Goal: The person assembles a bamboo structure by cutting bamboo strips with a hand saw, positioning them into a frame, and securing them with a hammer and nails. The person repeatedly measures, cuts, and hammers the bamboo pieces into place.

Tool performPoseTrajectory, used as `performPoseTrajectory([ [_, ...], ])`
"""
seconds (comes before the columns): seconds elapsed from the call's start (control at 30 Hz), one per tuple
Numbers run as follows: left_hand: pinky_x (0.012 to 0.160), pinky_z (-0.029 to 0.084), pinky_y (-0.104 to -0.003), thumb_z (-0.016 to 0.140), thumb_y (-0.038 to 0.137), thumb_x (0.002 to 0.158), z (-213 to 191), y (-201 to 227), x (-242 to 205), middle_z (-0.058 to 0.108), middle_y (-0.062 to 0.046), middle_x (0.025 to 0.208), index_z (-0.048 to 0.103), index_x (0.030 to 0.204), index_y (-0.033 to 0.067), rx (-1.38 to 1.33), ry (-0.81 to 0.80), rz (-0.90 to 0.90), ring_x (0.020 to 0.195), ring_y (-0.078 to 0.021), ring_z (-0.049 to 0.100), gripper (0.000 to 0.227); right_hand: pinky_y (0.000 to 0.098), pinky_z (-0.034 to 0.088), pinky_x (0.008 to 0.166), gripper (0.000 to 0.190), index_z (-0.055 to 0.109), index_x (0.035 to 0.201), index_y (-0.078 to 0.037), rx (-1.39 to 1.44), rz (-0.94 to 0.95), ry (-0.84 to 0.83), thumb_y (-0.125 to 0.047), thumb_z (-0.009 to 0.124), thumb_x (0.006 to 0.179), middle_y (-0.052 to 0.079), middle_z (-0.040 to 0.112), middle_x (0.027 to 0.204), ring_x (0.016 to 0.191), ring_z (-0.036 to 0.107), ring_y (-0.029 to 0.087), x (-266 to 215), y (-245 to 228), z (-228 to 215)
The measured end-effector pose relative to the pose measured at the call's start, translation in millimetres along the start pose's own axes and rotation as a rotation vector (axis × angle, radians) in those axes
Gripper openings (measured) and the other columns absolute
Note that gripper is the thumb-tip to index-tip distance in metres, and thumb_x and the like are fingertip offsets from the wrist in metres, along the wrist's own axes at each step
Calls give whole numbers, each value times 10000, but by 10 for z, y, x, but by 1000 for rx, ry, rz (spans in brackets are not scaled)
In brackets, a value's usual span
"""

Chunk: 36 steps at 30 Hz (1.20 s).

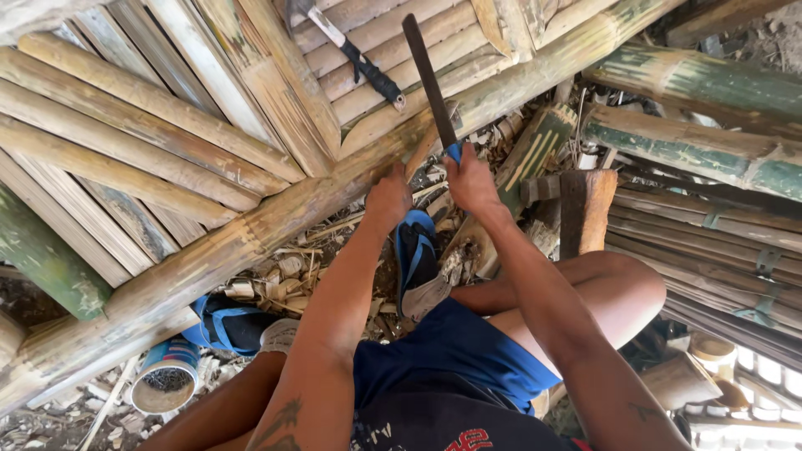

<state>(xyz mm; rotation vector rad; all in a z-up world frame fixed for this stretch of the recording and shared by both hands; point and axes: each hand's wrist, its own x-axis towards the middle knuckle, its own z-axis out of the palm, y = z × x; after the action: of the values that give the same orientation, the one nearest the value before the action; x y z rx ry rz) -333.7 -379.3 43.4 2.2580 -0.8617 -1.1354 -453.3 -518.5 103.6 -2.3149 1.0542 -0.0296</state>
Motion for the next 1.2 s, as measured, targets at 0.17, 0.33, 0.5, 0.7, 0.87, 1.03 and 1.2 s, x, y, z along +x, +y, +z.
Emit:
performPoseTrajectory([
  [0.17, 892, 526, -613, 595, 241, 949, 10, -44, 49, 697, -328, 1025, 434, 1368, 89, -60, -26, 6, 953, -530, 674, 474, 348, 562, 530, 221, 402, 1254, 21, 294, -387, 380, -97, 531, 1120, 95, 644, 830, 642, 677, 204, -216, -189, -359],
  [0.33, 857, 545, -604, 577, 198, 942, 28, -47, 88, 703, -334, 1007, 446, 1369, 62, -92, -53, 21, 935, -506, 697, 467, 483, 519, 527, 383, 469, 1331, 12, -79, -34, 175, -193, 606, 1038, 198, 690, 801, 615, 670, 372, 0, 197, 244],
  [0.5, 846, 564, -612, 470, 166, 1040, 89, -152, 4, 710, -321, 1047, 489, 1381, 66, 77, 14, 36, 953, -502, 703, 356, 582, 533, 615, 387, 483, 1233, 5, -95, -51, 107, -297, 627, 1040, 291, 684, 809, 729, 661, 507, -89, 527, 579],
  [0.7, 831, 552, -620, 512, 165, 946, 16, -144, 54, 693, -354, 968, 365, 1468, 57, 71, 42, 76, 866, -537, 687, 552, 437, 581, 557, 313, 446, 1243, 8, 235, -109, 268, -231, 583, 1096, 164, 696, 820, 668, 717, 295, -207, 54, -175],
  [0.87, 834, 554, -620, 584, 212, 905, -60, -210, -3, 707, -324, 975, 411, 1383, 83, 71, -28, 55, 895, -525, 687, 524, 397, 524, 475, 196, 506, 1147, -49, 579, -571, 760, -187, 619, 1065, 194, 649, 820, 626, 644, 301, -85, -9, 174],
  [1.03, 838, 576, -597, 522, 129, 953, -154, -132, -4, 713, -313, 1012, 421, 1420, 88, 174, 33, 64, 913, -497, 716, 480, 519, 493, 531, 373, 479, 1241, 2, -211, -20, 104, -228, 665, 1015, 231, 689, 719, 621, 665, 423, 52, 175, 517],
  [1.2, 799, 589, -587, 493, 123, 979, -150, -67, -111, 718, -302, 1017, 392, 1460, 68, 187, 52, 51, 919, -483, 720, 495, 381, 500, 390, 362, 392, 1283, 41, 120, 126, -32, -215, 523, 1063, 135, 647, 701, 496, 624, 242, -53, -1, 60],
])
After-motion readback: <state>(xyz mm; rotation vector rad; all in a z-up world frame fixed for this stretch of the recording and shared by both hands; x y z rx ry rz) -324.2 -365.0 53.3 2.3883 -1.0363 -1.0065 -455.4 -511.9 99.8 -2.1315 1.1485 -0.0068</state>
